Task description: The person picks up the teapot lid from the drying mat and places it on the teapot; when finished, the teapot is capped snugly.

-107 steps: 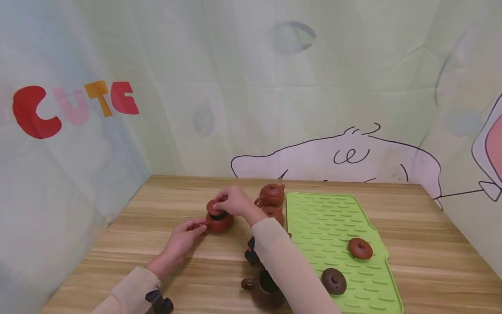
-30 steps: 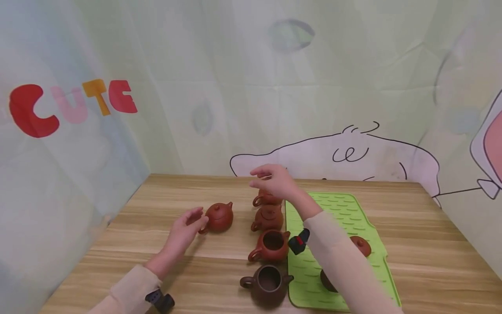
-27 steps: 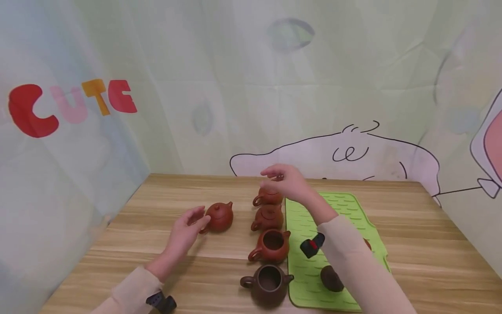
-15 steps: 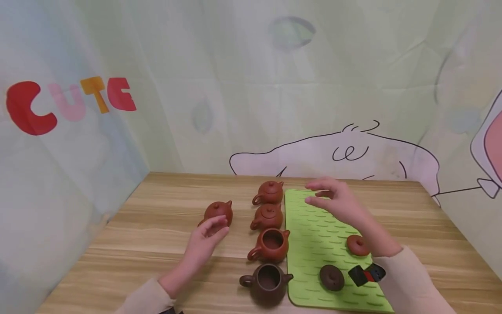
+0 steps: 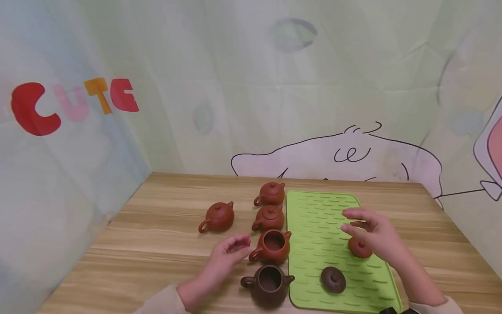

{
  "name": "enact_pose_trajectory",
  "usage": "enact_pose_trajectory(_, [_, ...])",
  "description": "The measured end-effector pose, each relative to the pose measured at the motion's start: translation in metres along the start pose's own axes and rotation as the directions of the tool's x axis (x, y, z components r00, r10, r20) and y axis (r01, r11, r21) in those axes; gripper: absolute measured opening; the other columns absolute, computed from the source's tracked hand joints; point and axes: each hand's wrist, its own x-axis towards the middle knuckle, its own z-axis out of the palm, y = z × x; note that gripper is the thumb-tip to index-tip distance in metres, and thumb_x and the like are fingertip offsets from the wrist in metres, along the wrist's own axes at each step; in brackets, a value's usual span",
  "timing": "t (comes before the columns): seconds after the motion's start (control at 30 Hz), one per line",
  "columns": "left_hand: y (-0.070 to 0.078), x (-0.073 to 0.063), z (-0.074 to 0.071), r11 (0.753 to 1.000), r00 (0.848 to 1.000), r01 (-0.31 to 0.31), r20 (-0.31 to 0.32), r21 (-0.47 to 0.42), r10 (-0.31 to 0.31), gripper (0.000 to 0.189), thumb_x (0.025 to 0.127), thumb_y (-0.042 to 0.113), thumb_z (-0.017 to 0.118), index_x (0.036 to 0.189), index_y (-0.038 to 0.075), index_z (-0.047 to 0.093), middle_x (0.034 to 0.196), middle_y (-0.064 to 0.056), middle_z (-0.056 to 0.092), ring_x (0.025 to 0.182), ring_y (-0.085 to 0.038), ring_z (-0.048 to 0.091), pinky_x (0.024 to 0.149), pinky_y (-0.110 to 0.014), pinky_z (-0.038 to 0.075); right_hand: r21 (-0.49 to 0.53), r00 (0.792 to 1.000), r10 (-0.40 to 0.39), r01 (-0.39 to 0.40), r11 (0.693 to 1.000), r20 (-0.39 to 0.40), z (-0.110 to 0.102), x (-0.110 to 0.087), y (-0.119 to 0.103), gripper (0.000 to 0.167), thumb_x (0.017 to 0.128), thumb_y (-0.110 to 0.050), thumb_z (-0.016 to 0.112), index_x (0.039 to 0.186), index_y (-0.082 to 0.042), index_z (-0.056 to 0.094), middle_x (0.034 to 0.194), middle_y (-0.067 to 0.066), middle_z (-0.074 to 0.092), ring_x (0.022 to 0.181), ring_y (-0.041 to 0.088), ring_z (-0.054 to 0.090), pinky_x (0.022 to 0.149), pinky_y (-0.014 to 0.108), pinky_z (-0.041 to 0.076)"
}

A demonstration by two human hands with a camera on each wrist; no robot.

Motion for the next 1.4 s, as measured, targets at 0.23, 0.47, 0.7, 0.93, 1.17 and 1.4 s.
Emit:
enact_pose_trajectory(0.23, [-0.004,-0.003,0.005,0.999,0.999,0.039,0.002,-0.021,-0.039,0.042,0.085,0.002,0.068,0.124,-0.008,0.056,0.121,-0.023,0.061,0.109,-0.028,0.060,0.089,-0.031,0.052,-0.076,0.988,0.157,-0.156,0.985,-0.003,-0.002,-0.014,0.024,0.044,0.090,-0.024,0.069,0.123,0.004,0.060,0.106,-0.026,0.061,0.088,-0.007,0.059,0.073,0.016,0.047])
enact_pose_trajectory(0.47, [-0.006,-0.003,0.010,0.997,0.999,0.053,0.012,-0.046,-0.053,0.038,0.085,-0.001,0.067,0.121,-0.010,0.057,0.117,-0.022,0.062,0.105,-0.024,0.062,0.085,-0.028,0.052,-0.161,0.968,0.249,-0.245,0.956,0.005,-0.006,-0.016,0.047,0.052,0.091,-0.033,0.067,0.127,0.003,0.058,0.120,0.013,0.065,0.088,-0.016,0.049,0.074,0.018,0.046])
enact_pose_trajectory(0.7, [-0.009,-0.001,0.011,0.997,0.998,0.062,0.022,-0.049,-0.061,0.032,0.086,-0.001,0.066,0.117,-0.010,0.060,0.108,-0.015,0.066,0.095,-0.015,0.062,0.079,-0.025,0.051,-0.159,0.963,0.270,-0.262,0.952,0.027,-0.008,-0.016,0.066,0.052,0.092,-0.029,0.066,0.127,0.008,0.056,0.124,0.025,0.061,0.087,-0.017,0.048,0.073,0.017,0.046])
enact_pose_trajectory(0.93, [-0.010,-0.001,0.011,0.997,0.998,0.050,0.042,-0.065,-0.047,0.030,0.087,-0.001,0.065,0.114,-0.012,0.060,0.106,-0.013,0.066,0.093,-0.013,0.061,0.080,-0.024,0.050,-0.157,0.958,0.285,-0.275,0.948,0.039,-0.005,-0.020,0.074,0.052,0.091,-0.028,0.067,0.125,0.009,0.057,0.122,0.026,0.061,0.086,-0.016,0.047,0.073,0.018,0.047])
enact_pose_trajectory(1.17, [-0.011,0.000,0.011,0.994,0.997,0.064,0.050,-0.088,-0.060,0.028,0.088,-0.002,0.063,0.114,-0.013,0.061,0.106,-0.012,0.067,0.095,-0.014,0.061,0.083,-0.026,0.051,-0.134,0.938,0.343,-0.333,0.933,0.060,-0.003,-0.019,0.078,0.055,0.091,-0.031,0.067,0.127,0.008,0.056,0.122,0.024,0.061,0.087,-0.013,0.049,0.072,0.019,0.048])
enact_pose_trajectory(1.4, [-0.012,0.001,0.011,0.994,0.996,0.077,0.044,-0.082,-0.074,0.026,0.088,-0.001,0.063,0.111,-0.011,0.063,0.104,-0.013,0.069,0.090,-0.010,0.061,0.080,-0.025,0.050,-0.129,0.931,0.358,-0.347,0.929,0.073,-0.003,-0.018,0.079,0.055,0.090,-0.031,0.068,0.126,0.009,0.056,0.117,0.021,0.065,0.085,-0.009,0.053,0.072,0.021,0.049])
